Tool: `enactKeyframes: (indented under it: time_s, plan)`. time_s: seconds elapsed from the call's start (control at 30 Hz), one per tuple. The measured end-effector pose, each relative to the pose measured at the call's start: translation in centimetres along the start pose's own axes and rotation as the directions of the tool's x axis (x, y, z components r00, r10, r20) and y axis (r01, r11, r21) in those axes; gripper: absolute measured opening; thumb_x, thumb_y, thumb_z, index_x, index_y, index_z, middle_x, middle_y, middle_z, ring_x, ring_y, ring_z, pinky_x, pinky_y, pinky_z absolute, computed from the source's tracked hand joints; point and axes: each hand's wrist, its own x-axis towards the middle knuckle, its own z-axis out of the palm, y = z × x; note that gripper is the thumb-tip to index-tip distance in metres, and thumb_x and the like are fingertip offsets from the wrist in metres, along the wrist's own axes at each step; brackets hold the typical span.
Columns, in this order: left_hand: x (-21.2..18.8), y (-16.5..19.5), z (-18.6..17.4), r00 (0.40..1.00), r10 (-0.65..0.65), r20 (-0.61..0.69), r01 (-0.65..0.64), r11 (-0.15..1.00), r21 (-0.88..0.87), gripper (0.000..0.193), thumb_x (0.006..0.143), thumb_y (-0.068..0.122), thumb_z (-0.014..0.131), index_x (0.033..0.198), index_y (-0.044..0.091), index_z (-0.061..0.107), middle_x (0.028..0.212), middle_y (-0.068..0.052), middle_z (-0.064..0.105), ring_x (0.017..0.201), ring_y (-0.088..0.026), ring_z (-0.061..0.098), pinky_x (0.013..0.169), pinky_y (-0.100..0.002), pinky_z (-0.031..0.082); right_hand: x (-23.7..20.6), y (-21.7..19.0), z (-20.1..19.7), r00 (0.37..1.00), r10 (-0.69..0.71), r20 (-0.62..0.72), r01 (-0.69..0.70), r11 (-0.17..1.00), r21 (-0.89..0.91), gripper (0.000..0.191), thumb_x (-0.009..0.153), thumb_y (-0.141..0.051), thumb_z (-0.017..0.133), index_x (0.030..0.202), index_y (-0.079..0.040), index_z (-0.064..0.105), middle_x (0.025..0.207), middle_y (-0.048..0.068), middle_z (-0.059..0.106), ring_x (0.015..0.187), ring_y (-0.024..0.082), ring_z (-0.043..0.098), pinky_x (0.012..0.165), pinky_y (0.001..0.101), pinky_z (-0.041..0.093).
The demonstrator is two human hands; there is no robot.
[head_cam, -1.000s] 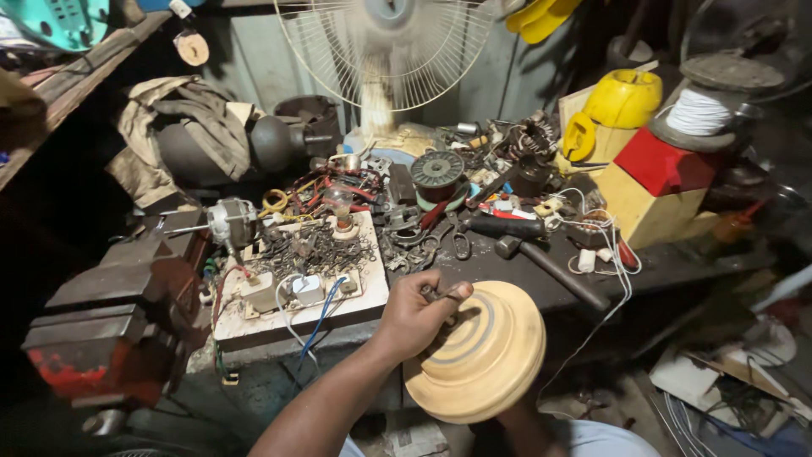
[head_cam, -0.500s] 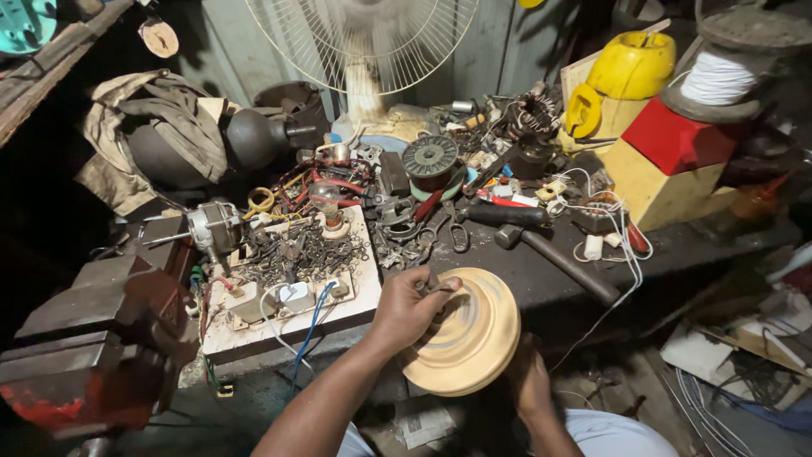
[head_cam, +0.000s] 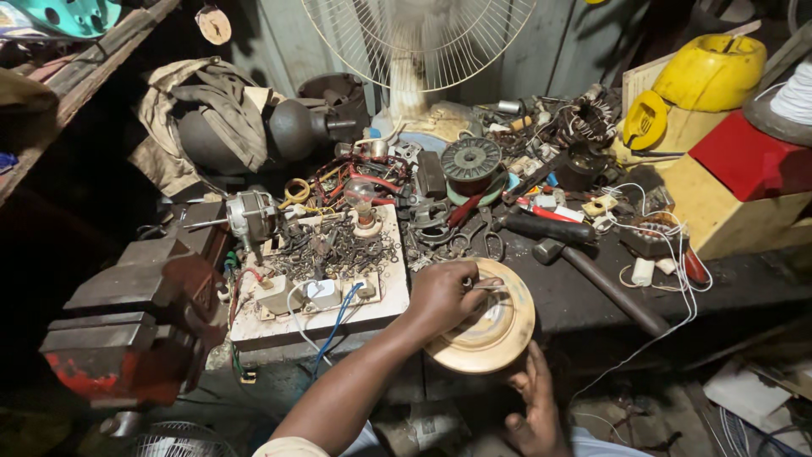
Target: The person repairs a ceiling fan motor at a cluttered workbench. They unscrew the fan housing with a screwdriver, tap components with a hammer, reposition the fan base, wipe their hands and parts with a cloth, and handle the motor winding and its wire.
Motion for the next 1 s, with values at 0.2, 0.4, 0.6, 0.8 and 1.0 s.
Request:
enactKeyframes:
  time_s: [0.2,0.4,0.6,0.8,1.0]
  plan:
    - [0.8,-1.0,1.0,1.0,-0.001,0.001,0.001,0.996,0.084,0.028,0.085,0.037,0.075,0.088,0.009,0.071,0.081,-0.013,0.071,0.075,-0.037,0.07,0.064,-0.049,0.053,0.1,1.0,0.0,0.998,-0.057,0.024,0.059,0.994,-0.087,0.13,0.082,-0.068,0.072,0.161,0.005,0.0,0.169,0.028,0.009,0.128,0.029,0.053,0.102,0.0454,0.045]
    - [1.2,-1.5,0.7,0.996,-0.086,0.015,0.085,0.995,0.056,0.037,0.083,0.044,0.076,0.089,0.008,0.069,0.08,-0.014,0.071,0.075,-0.037,0.07,0.064,-0.049,0.053,-0.9,1.3,0.2,0.998,-0.001,0.063,0.019,0.96,-0.278,0.125,0.087,-0.056,0.077,0.167,0.003,0.002,0.133,0.018,0.061,0.12,0.028,0.066,0.109,0.043,0.043]
    - [0.9,-2.2,0.6,0.999,-0.047,-0.021,0.048,0.998,0.032,0.036,0.084,0.042,0.076,0.09,0.007,0.068,0.081,-0.017,0.071,0.076,-0.039,0.07,0.066,-0.049,0.053,-1.2,1.5,1.7,0.989,-0.144,-0.027,0.105,0.824,-0.557,0.11,0.073,-0.035,0.087,0.155,0.0,0.024,0.156,0.03,0.033,0.116,0.036,0.062,0.093,0.0431,0.054]
    - [0.8,-2.4,0.7,0.999,-0.036,-0.005,0.036,0.999,0.035,0.036,0.083,0.04,0.076,0.088,0.006,0.067,0.081,-0.018,0.07,0.077,-0.04,0.069,0.066,-0.05,0.052,-0.8,-0.1,2.6,0.978,-0.198,-0.071,0.108,0.761,-0.639,0.1,0.077,-0.033,0.083,0.155,-0.004,0.027,0.159,0.027,0.032,0.136,0.043,0.049,0.097,0.0452,0.053]
    - [0.9,-2.3,0.6,0.999,-0.034,-0.01,0.034,0.999,0.022,0.036,0.082,0.04,0.076,0.089,0.006,0.066,0.081,-0.019,0.07,0.077,-0.041,0.069,0.067,-0.051,0.052,0.3,-1.1,2.5,0.944,-0.319,-0.082,0.171,0.69,-0.704,0.096,0.081,-0.035,0.079,0.155,-0.006,0.026,0.161,0.027,0.03,0.145,0.046,0.039,0.11,0.05,0.044]
